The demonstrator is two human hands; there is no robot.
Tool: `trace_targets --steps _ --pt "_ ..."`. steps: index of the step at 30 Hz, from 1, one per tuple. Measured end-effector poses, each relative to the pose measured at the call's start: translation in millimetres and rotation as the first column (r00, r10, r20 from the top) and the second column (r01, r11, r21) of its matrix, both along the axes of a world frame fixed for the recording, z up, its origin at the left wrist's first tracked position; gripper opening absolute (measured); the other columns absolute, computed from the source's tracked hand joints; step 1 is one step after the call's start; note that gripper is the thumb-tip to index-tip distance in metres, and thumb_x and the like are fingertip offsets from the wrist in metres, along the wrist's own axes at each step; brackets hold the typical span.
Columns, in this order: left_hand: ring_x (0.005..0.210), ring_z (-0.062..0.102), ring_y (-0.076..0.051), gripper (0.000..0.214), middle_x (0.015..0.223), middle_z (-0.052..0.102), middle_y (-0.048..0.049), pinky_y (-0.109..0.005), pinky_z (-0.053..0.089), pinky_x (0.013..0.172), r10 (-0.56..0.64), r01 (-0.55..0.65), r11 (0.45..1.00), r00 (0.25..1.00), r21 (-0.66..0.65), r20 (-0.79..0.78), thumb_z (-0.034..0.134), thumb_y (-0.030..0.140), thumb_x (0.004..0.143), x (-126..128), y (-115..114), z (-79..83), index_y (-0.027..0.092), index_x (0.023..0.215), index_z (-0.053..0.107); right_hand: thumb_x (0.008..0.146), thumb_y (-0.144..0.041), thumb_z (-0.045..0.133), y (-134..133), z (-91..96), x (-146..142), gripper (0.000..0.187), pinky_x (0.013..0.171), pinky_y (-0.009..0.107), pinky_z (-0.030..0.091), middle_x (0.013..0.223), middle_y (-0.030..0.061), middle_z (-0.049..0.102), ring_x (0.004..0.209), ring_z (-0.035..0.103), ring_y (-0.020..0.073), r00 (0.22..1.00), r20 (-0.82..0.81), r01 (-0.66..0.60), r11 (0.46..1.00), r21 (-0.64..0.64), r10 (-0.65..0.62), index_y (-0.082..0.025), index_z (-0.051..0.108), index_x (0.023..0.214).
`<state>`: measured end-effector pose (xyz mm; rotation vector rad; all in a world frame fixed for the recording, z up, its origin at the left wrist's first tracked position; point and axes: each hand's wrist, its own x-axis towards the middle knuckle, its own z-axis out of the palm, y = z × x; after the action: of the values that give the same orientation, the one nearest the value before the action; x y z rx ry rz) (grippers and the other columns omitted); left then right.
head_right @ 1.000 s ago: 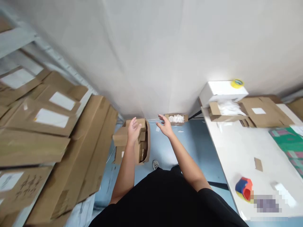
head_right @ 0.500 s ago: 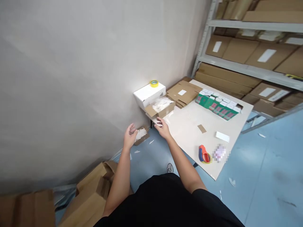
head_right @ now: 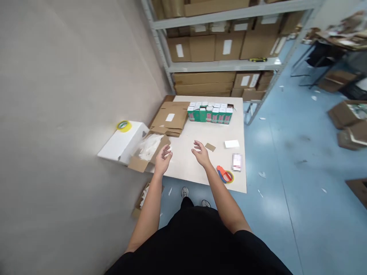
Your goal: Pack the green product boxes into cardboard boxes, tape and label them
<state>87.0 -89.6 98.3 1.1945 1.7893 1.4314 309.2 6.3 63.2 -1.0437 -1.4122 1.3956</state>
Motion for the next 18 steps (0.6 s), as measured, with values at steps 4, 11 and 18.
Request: trace_targets --steps 4,11,18 --pt "0.119 0.069 -0.025 0.056 0.142 0.065 -0.0163 -0.041 0.058 0.098 -0.157 0.159 0.985 0.987 -0.061 0.034 0.071 0.034 0.092 14.5 57.3 -17.4 0.024 0.146 0.058 0.085 -0.039 0.067 20.0 -16.9 28.6 0.062 0.099 0.046 0.057 0.141 0.0121 0.065 0.122 0.065 0.0271 0.978 0.066 0.201 0.979 -0.032 -0.199 -0.027 0.058 0.145" --pt "0.122 0.068 -0.026 0.055 0.143 0.064 -0.0161 -0.042 0.057 0.101 -0.394 0.412 0.908 0.9 -0.072 0.185 0.071 0.032 0.092 32.4 147.5 -35.1 0.023 0.145 0.059 0.088 -0.038 0.064 25.0 -21.2 56.1 0.061 0.097 0.043 0.057 0.143 0.011 0.064 0.121 0.065 0.0263 0.863 0.286 0.451 0.89 -0.065 -0.416 -0.027 0.056 0.147" --pt "0.119 0.068 -0.026 0.05 0.142 0.065 -0.0134 -0.04 0.057 0.101 -0.506 0.546 0.829 0.823 -0.116 0.258 0.069 0.027 0.091 49.1 193.3 -50.1 0.024 0.14 0.063 0.085 -0.032 0.061 9.6 -62.8 81.6 0.059 0.104 0.048 0.053 0.148 0.0117 0.06 0.12 0.064 0.0275 0.644 0.558 0.654 0.755 -0.049 -0.523 -0.025 0.058 0.144"
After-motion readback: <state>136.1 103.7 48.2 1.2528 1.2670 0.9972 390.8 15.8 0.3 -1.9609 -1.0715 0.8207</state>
